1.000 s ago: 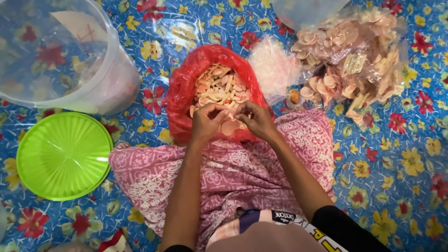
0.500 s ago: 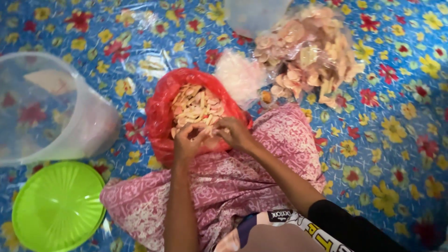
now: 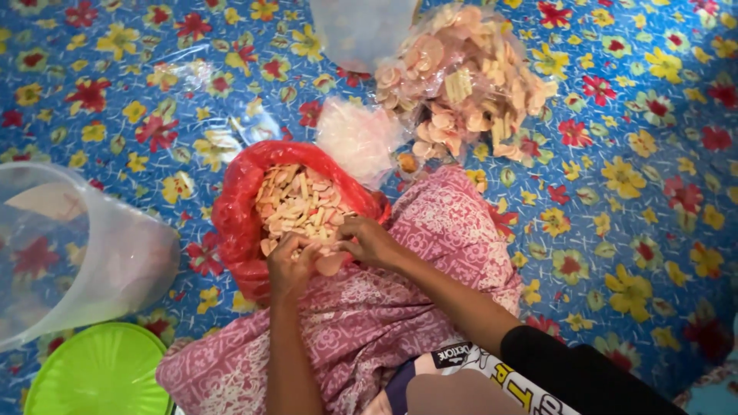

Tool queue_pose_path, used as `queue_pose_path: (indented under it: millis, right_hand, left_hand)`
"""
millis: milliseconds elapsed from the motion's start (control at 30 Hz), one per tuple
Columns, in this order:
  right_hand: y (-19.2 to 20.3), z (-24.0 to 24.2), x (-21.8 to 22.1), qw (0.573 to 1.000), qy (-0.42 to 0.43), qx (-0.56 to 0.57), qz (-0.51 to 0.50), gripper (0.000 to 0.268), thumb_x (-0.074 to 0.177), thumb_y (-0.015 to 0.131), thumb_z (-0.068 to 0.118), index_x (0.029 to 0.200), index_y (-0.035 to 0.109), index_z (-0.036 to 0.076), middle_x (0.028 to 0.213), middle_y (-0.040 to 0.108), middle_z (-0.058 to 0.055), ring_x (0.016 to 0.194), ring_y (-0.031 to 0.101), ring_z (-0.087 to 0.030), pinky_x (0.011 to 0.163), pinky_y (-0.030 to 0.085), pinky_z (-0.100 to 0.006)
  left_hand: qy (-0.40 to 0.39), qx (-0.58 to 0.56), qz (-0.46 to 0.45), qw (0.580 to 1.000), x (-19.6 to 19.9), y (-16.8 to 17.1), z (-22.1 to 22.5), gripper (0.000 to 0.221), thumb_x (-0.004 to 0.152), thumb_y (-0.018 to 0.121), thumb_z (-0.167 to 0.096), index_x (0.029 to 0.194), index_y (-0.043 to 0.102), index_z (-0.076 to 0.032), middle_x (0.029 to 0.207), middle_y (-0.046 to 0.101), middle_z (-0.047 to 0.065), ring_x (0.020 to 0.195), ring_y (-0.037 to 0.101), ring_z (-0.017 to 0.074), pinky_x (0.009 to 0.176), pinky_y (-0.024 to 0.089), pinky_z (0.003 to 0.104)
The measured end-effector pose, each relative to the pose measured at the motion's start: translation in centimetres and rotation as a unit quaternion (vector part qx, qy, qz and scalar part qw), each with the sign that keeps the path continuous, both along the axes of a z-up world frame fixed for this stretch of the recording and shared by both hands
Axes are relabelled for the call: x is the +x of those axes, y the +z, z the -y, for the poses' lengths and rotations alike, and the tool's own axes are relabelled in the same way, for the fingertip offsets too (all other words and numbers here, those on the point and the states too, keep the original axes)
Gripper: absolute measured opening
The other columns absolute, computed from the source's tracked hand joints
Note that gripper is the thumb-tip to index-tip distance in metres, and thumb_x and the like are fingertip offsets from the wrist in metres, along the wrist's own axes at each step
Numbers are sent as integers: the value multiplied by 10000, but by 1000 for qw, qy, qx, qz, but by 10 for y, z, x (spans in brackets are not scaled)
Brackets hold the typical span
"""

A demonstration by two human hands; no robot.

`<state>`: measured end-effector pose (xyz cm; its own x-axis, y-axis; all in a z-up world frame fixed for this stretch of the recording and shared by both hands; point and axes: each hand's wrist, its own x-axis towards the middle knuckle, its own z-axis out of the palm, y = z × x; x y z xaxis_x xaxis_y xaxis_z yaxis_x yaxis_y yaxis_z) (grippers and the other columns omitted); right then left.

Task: Sorting through small crackers in a red plastic bag to inspect or separate them

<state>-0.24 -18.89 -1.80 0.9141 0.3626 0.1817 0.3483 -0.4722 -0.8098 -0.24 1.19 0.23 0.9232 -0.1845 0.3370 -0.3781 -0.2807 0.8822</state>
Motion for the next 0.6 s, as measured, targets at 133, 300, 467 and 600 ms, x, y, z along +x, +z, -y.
queue_pose_path:
  millis: [133, 300, 467, 600]
  right_hand:
    - [-4, 7, -3, 1000, -10, -6, 17, 118, 782, 683, 172, 778, 610, 80, 730, 561, -117, 754, 581, -337, 695, 470, -403]
    - [5, 21, -8, 997, -30, 63, -40, 94, 788, 698, 171, 778, 650, 90, 740, 626, -116, 744, 628, -304, 678, 486, -376]
    - [40, 76, -10, 968, -141, 168, -124, 107, 857, 622, 154, 882, 658, 57, 772, 659, -110, 722, 623, -204, 679, 509, -346]
    - [39, 152, 17, 889, -341, 285, -110, 113, 860, 615, 109, 922, 602, 15, 726, 623, -107, 592, 632, -197, 574, 548, -315]
  left_hand:
    - [-13, -8, -13, 1000, -1, 1, 4, 125, 788, 718, -154, 725, 658, -65, 678, 611, 71, 651, 610, 230, 676, 471, 316]
    - [8, -53, -124, 991, -4, 17, 13, 86, 844, 671, -113, 847, 674, -27, 733, 634, 139, 725, 623, 197, 727, 502, 359]
    - [57, -77, -150, 984, 3, 0, 7, 170, 865, 657, -100, 1004, 649, -3, 796, 606, 97, 746, 606, 163, 738, 503, 323]
    - [90, -78, -178, 977, 5, -7, 8, 154, 840, 668, -53, 987, 667, -9, 764, 628, 105, 636, 630, 161, 654, 519, 281]
